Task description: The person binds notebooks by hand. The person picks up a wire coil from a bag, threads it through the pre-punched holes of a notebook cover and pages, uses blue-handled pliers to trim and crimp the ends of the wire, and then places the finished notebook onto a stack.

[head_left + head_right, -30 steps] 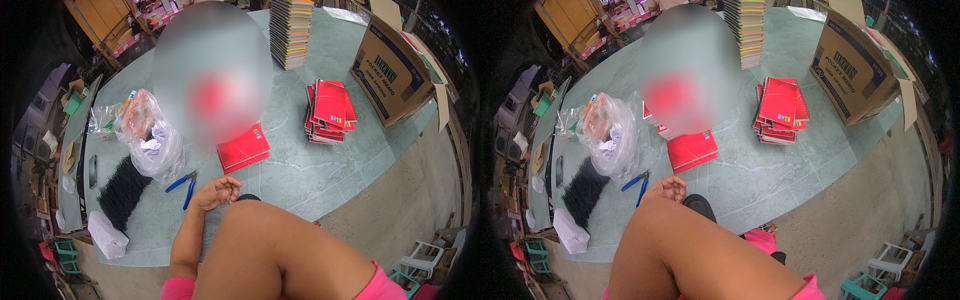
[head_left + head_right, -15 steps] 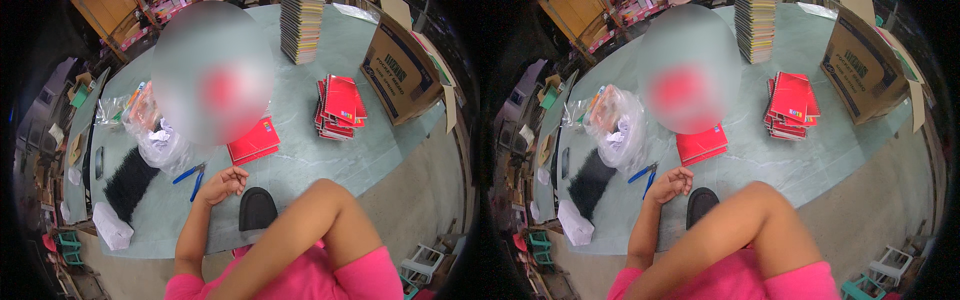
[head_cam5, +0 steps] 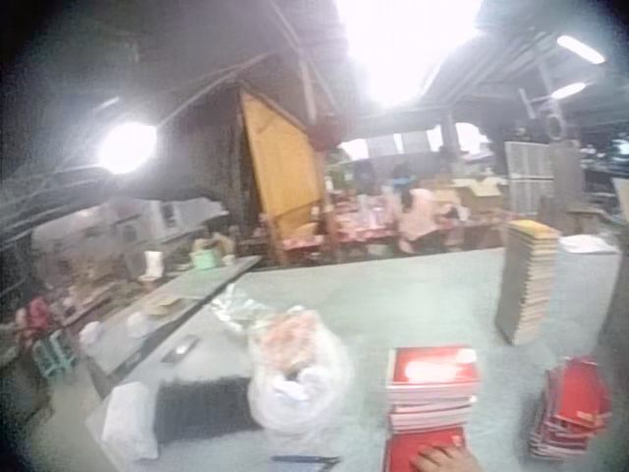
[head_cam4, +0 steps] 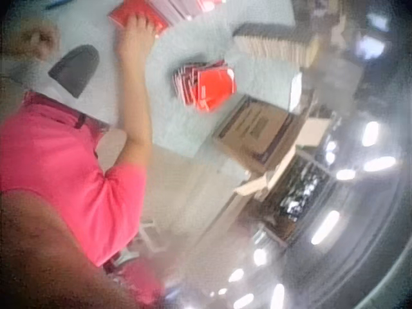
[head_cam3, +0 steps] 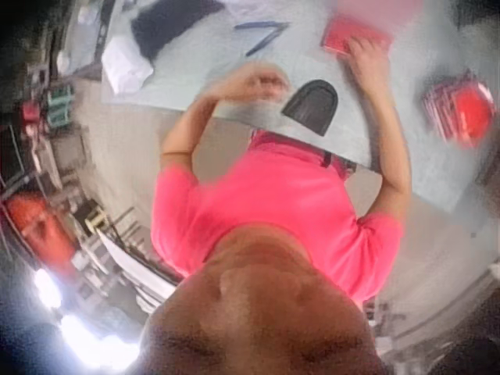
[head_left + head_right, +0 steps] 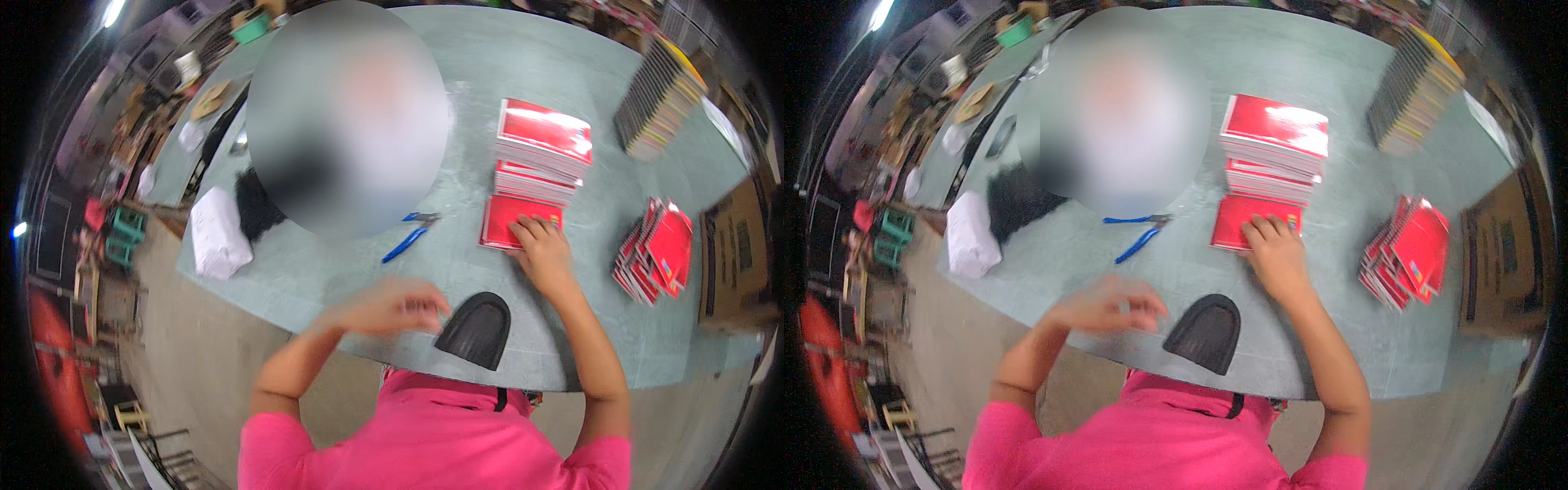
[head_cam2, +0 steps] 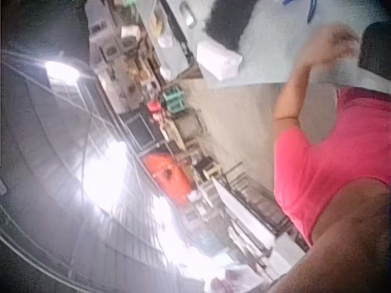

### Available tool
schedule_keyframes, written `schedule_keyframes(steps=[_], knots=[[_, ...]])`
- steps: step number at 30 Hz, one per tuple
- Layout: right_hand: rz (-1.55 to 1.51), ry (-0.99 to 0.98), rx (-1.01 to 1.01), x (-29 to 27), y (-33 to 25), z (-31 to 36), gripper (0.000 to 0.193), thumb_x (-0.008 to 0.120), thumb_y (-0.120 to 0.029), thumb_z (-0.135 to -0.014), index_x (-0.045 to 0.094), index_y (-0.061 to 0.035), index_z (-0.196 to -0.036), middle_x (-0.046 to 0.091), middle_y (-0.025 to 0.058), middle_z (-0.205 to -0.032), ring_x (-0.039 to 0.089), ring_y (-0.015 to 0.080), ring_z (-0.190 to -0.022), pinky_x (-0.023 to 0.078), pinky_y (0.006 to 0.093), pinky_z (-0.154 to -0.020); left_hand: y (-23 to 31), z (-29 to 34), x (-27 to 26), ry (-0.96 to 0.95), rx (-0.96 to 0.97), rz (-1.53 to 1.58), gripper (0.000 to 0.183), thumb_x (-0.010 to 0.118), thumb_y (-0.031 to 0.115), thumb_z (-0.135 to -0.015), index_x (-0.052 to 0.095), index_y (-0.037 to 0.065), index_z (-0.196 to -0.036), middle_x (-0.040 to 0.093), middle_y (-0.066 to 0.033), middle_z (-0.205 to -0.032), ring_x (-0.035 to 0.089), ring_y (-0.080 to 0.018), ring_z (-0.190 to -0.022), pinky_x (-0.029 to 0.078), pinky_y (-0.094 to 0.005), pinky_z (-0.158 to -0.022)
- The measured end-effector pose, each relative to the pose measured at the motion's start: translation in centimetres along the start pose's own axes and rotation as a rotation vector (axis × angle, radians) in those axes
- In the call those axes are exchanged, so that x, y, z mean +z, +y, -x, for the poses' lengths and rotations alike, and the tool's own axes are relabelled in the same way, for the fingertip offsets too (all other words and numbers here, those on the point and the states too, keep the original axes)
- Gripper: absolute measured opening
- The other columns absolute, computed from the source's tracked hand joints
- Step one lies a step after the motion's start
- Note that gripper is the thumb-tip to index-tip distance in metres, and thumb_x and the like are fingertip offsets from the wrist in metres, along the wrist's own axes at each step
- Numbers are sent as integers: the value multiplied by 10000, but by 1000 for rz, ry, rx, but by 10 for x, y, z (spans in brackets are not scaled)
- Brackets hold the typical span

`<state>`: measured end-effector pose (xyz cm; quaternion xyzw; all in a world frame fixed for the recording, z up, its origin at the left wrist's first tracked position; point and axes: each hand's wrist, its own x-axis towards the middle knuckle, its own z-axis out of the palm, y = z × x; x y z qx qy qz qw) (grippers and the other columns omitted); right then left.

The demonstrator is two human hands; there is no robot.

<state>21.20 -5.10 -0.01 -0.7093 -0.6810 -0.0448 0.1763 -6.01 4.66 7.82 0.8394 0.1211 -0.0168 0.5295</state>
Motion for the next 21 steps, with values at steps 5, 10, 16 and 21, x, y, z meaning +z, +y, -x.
schedule_keyframes(steps=[5,10,16,21], knots=[[-42,-15,-22,-41,-1,-7,265,619,-132,-775,602,-73,-1032,626,77,-954,585,255,-920,448,383,-776,-19,18,-37,635,-129,-123,125,636,142,-829,650,58,-920,646,-57,-828,599,-145,-743,460,-270,-647],[-2,-37,-143,-60,-43,-3,140,590,-113,-777,589,-82,-914,587,73,-803,567,251,-790,417,382,-667,-103,32,-122,1215,-369,-865,145,590,155,-829,627,19,-861,607,-143,-839,580,-314,-835,465,-421,-703],[-1,-17,-77,-31,-49,2,106,600,-161,-778,576,-93,-856,593,67,-791,575,246,-766,413,382,-668,-150,30,-143,1121,-714,-892,275,594,267,-851,590,27,-985,624,-196,-871,610,-353,-871,473,-445,-745],[-5,-1,12,-31,-48,3,129,590,-165,-796,591,-90,-901,595,69,-794,584,251,-774,420,383,-670,-79,43,-132,1379,-442,-579,302,583,287,-884,511,57,-1066,635,-180,-758,645,-341,-690,482,-430,-635]])
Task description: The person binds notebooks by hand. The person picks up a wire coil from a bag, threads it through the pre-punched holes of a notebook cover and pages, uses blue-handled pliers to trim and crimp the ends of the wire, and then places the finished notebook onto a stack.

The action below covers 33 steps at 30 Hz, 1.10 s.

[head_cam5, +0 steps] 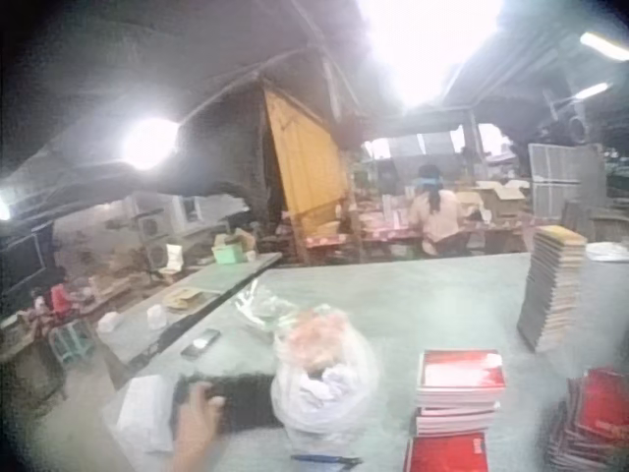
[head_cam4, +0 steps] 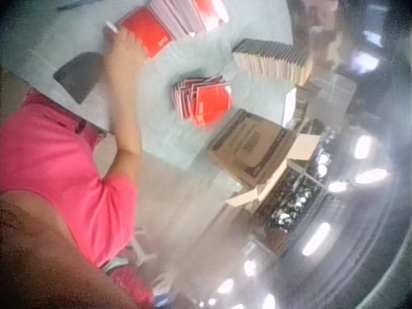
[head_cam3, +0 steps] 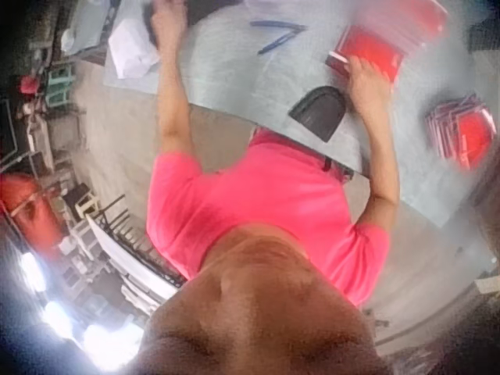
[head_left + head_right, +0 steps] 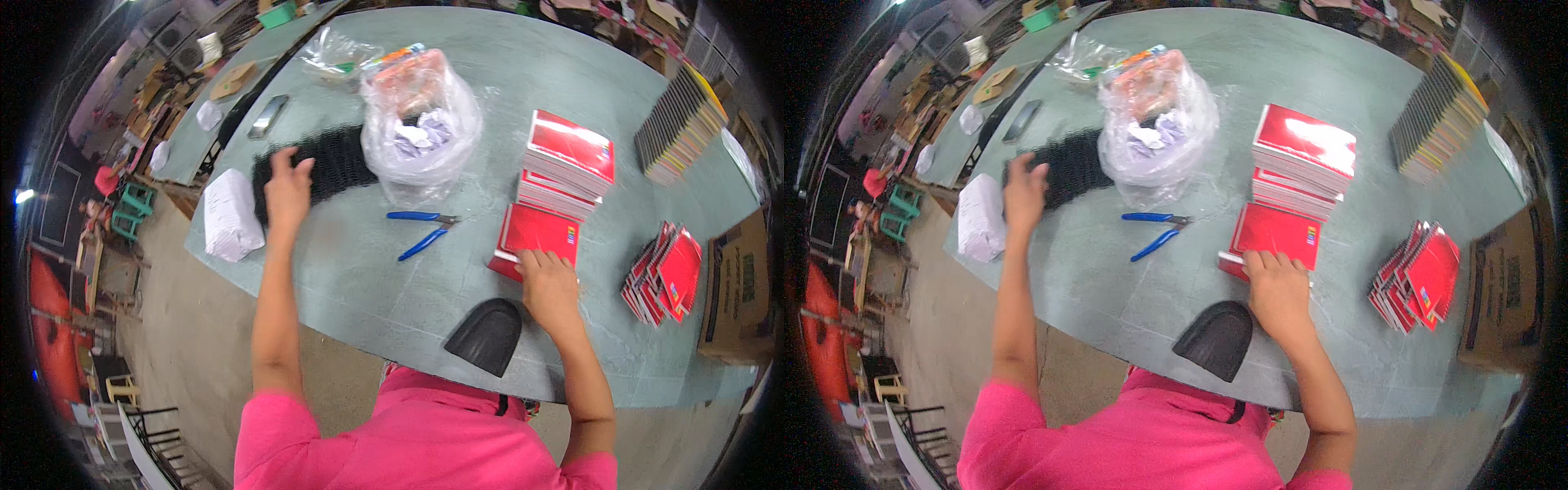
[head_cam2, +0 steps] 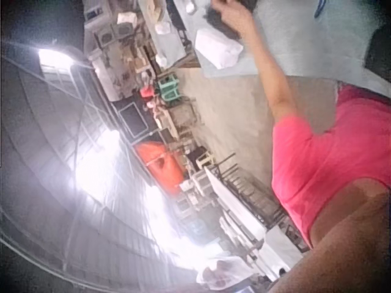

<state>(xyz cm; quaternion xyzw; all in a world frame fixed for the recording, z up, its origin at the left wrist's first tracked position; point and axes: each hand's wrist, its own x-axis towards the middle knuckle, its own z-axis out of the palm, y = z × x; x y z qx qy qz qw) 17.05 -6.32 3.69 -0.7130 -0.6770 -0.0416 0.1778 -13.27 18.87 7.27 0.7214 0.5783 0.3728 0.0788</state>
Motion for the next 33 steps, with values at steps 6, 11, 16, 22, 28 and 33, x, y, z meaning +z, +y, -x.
schedule_keyframes(steps=[6,11,16,22,28,33], knots=[[-254,71,-25,6,0,-14,178,582,-131,-797,609,-80,-966,615,84,-829,587,269,-785,435,394,-683,57,52,-54,-76,19,527,183,701,120,-791,597,12,-896,589,-20,-799,501,-73,-712,411,-204,-672],[-337,87,-10,12,-6,-12,173,592,-109,-783,618,-74,-950,627,77,-805,594,262,-774,437,395,-684,102,106,-3,-695,-93,721,174,585,106,-869,630,-14,-986,598,-17,-764,534,-87,-636,437,-228,-644],[-381,128,-14,15,-8,-12,159,590,-113,-785,624,-76,-936,628,74,-789,600,250,-761,436,389,-674,118,156,52,-747,79,597,161,586,126,-888,642,21,-996,607,-13,-708,535,-65,-618,427,-211,-557],[-382,140,-21,14,-8,-9,165,591,-113,-785,630,-83,-942,616,76,-766,602,245,-739,440,388,-670,124,161,60,-628,122,532,149,617,154,-877,628,9,-910,591,-10,-675,504,-57,-595,418,-225,-547],[-375,168,-6,14,-9,-7,158,596,-117,-780,634,-84,-930,603,75,-743,600,245,-733,442,388,-666,131,163,59,-465,174,510,104,658,103,-832,611,12,-847,581,-16,-661,492,-66,-585,408,-226,-545],[-374,167,-10,16,-10,-6,154,600,-114,-772,636,-85,-920,604,74,-758,599,248,-741,440,390,-663,126,162,65,-375,311,555,119,670,58,-804,598,5,-882,576,-80,-721,544,-157,-629,443,-277,-594]])
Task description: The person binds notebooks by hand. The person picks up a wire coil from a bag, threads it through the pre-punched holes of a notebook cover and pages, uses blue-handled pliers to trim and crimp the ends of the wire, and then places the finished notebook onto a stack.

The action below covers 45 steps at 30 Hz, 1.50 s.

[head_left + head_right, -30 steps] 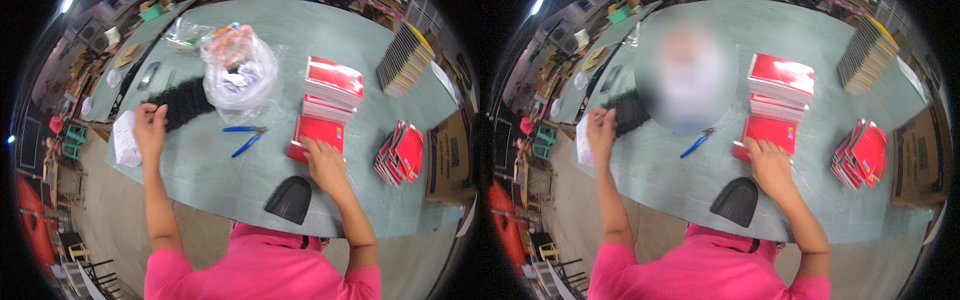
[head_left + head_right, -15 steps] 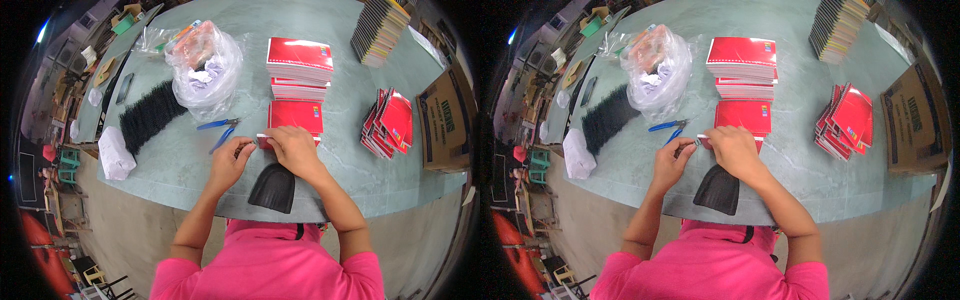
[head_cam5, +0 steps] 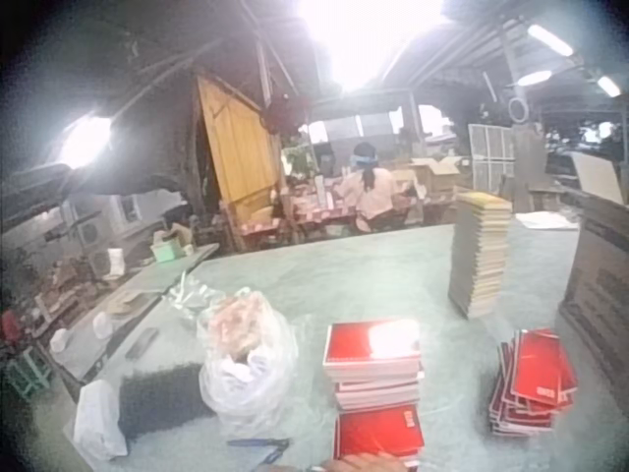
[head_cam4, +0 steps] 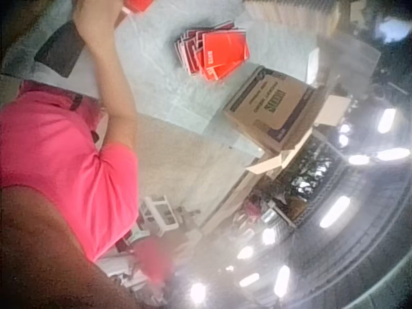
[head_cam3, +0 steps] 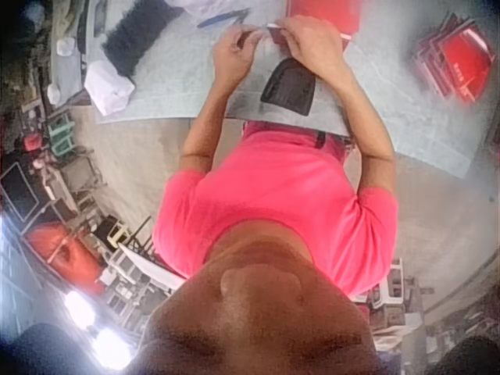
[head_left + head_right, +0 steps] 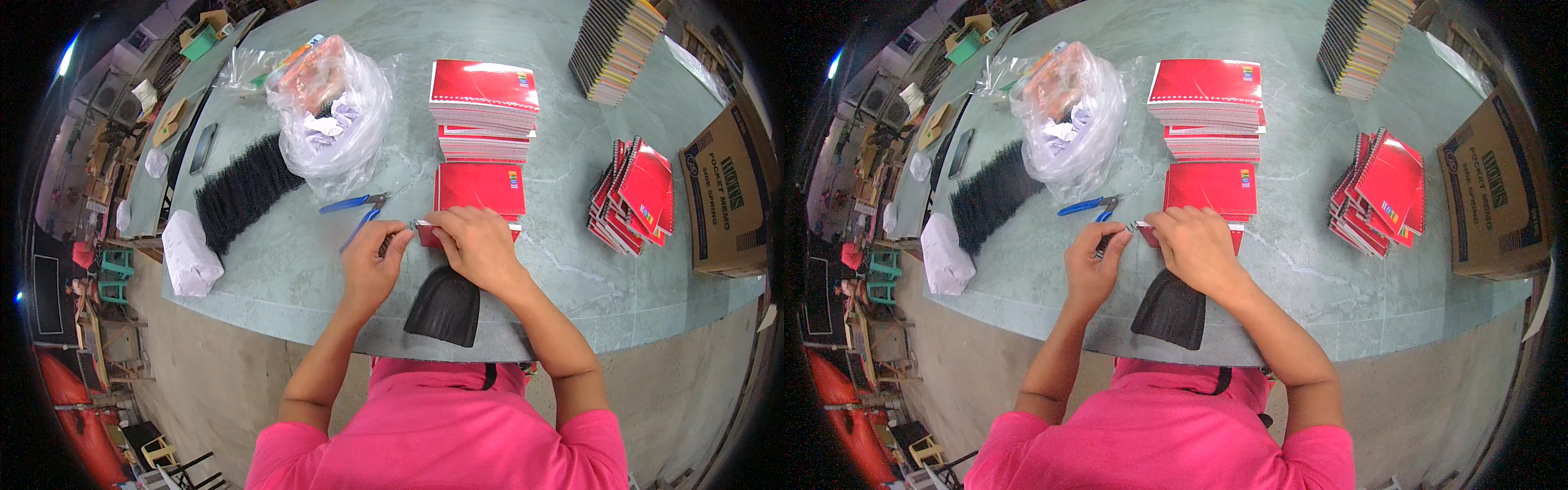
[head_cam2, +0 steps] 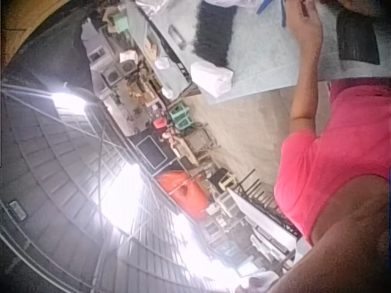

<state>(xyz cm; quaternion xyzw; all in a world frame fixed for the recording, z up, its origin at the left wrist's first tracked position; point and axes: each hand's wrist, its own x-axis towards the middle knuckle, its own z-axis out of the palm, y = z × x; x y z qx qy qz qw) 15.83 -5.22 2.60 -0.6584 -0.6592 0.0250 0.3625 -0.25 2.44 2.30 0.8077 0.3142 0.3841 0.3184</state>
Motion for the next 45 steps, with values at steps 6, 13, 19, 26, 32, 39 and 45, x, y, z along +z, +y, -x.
schedule_keyframes(steps=[6,13,19,26,32,39,45], knots=[[40,-9,-36,0,-1,0,147,599,-118,-771,631,-85,-911,612,71,-772,594,246,-748,435,387,-670,-1,-3,-1,-31,109,-113,177,674,54,-783,625,11,-948,575,-99,-795,562,-242,-713,450,-301,-652],[59,-3,-31,10,-10,-3,159,620,-123,-765,606,-81,-918,611,75,-819,577,259,-776,426,385,-685,-12,-14,-20,-212,59,-96,230,676,67,-786,634,30,-1008,579,-73,-784,552,-180,-692,441,-287,-631],[-50,9,-18,8,-8,-6,261,649,-96,-736,558,-81,-980,594,89,-888,571,263,-835,432,386,-700,-6,-31,-46,-713,-652,173,234,711,95,-763,624,8,-962,574,-28,-760,517,-104,-675,426,-264,-604],[-23,-62,-68,6,-9,-4,306,646,-104,-747,549,-77,-1035,592,104,-880,577,285,-843,438,393,-710,-12,-23,-26,-356,-65,30,182,702,96,-774,598,10,-896,556,-42,-736,503,-125,-649,417,-273,-606],[-131,-47,-31,10,-8,-6,289,638,-103,-756,552,-68,-1030,590,108,-863,575,300,-834,439,420,-736,1,-20,-28,-317,79,-124,230,706,129,-757,600,23,-932,538,-92,-857,530,-211,-784,427,-307,-710],[-94,-19,198,-33,9,2,258,672,-6,-730,614,-37,-979,632,89,-848,610,264,-822,491,343,-735,9,37,2,-576,91,-29,485,673,105,-775,528,94,-1237,526,-159,-990,523,-311,-899,428,-343,-825],[-706,99,580,-25,43,38,127,686,-59,-785,687,-34,-910,679,19,-801,564,61,-694,461,227,-644,24,-16,-22,-82,183,-307,445,679,63,-755,600,123,-1190,540,-122,-961,523,-257,-892,429,-321,-803]])
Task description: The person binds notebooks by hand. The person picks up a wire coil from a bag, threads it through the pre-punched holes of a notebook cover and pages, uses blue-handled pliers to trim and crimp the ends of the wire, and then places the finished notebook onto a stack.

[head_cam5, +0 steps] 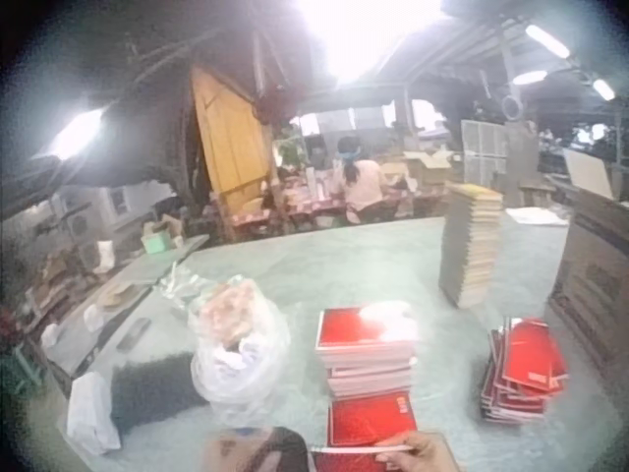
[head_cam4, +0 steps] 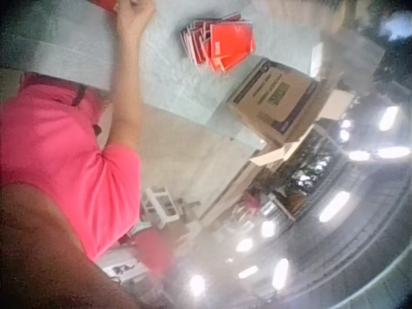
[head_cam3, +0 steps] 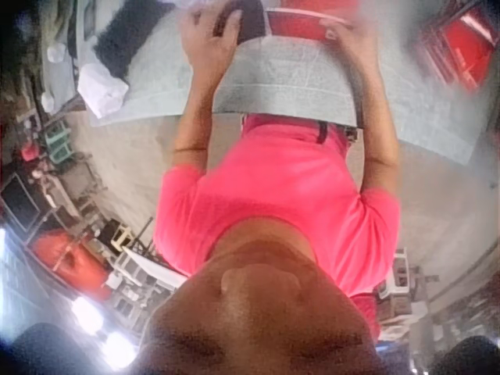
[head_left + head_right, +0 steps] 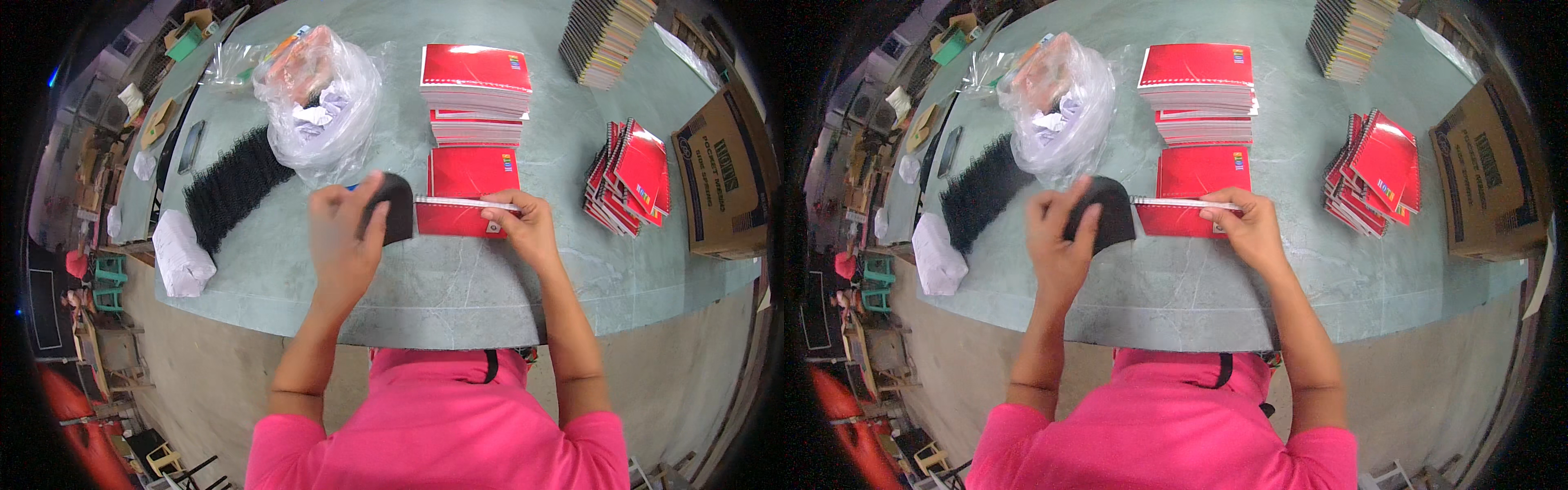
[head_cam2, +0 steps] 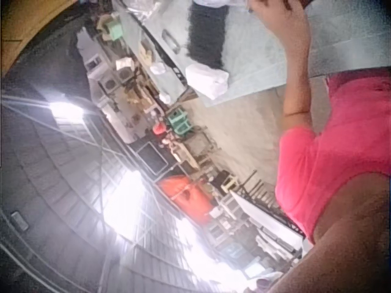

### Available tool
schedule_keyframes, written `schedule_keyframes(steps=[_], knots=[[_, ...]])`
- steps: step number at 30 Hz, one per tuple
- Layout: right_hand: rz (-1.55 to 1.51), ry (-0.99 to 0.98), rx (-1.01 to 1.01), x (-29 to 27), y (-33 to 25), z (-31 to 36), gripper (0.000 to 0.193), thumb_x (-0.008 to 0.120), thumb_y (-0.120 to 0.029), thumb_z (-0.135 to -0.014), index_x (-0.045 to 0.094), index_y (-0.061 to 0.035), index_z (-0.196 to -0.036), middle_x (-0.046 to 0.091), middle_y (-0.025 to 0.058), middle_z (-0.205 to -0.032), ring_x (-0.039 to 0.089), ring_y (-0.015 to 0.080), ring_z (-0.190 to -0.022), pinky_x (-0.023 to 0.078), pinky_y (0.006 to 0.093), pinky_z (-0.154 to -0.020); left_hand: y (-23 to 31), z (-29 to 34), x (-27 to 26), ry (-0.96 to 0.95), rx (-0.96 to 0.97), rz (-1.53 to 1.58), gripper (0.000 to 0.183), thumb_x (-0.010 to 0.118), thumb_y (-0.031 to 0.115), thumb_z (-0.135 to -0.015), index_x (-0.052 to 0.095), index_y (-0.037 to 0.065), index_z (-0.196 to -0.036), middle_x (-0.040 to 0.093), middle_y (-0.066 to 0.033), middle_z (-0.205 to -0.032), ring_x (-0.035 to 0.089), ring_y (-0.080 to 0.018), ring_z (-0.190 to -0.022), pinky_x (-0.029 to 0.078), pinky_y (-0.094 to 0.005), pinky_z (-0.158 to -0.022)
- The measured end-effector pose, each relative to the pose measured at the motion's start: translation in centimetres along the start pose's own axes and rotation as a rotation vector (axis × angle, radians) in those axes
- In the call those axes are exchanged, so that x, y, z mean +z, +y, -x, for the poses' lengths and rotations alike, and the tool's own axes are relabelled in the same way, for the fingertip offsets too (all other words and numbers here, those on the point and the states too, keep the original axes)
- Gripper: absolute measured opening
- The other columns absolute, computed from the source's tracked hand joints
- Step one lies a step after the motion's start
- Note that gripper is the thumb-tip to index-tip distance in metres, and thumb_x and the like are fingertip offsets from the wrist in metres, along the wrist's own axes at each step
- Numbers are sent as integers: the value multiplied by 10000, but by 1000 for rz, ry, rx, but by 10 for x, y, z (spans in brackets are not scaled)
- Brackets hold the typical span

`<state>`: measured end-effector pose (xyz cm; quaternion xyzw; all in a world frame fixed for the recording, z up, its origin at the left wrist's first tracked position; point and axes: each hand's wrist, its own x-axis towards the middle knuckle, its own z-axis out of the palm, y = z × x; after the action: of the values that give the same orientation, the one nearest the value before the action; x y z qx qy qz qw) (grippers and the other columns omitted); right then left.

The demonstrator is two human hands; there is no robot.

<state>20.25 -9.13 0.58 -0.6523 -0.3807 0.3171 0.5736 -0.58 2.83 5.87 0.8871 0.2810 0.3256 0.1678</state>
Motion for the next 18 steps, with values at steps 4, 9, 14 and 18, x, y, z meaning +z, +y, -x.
schedule_keyframes(steps=[4,9,14,18], knots=[[34,-1,-38,8,-7,-6,109,679,-49,-793,694,-25,-898,681,22,-800,565,51,-713,461,225,-659,-1,-9,-9,-67,80,0,382,693,46,-730,648,98,-1106,559,-104,-892,533,-234,-839,429,-311,-771],[-66,-16,-65,10,4,1,132,693,-38,-775,690,-20,-906,682,28,-813,584,67,-756,465,229,-695,-4,-15,-1,-28,77,-47,341,714,43,-704,673,93,-1039,571,-83,-836,549,-229,-788,441,-320,-741],[-91,-3,-44,4,11,1,147,706,-31,-759,681,-17,-904,680,24,-828,589,76,-772,466,235,-710,3,-21,-11,200,55,-6,342,693,96,-736,648,153,-1070,542,-102,-860,542,-275,-793,443,-359,-721],[-134,-92,-28,8,8,-1,160,710,-20,-753,674,-17,-909,678,19,-836,588,74,-775,466,236,-717,-1,-12,9,-413,124,23,325,714,79,-706,660,79,-1027,601,-105,-895,568,-250,-829,464,-346,-746]])
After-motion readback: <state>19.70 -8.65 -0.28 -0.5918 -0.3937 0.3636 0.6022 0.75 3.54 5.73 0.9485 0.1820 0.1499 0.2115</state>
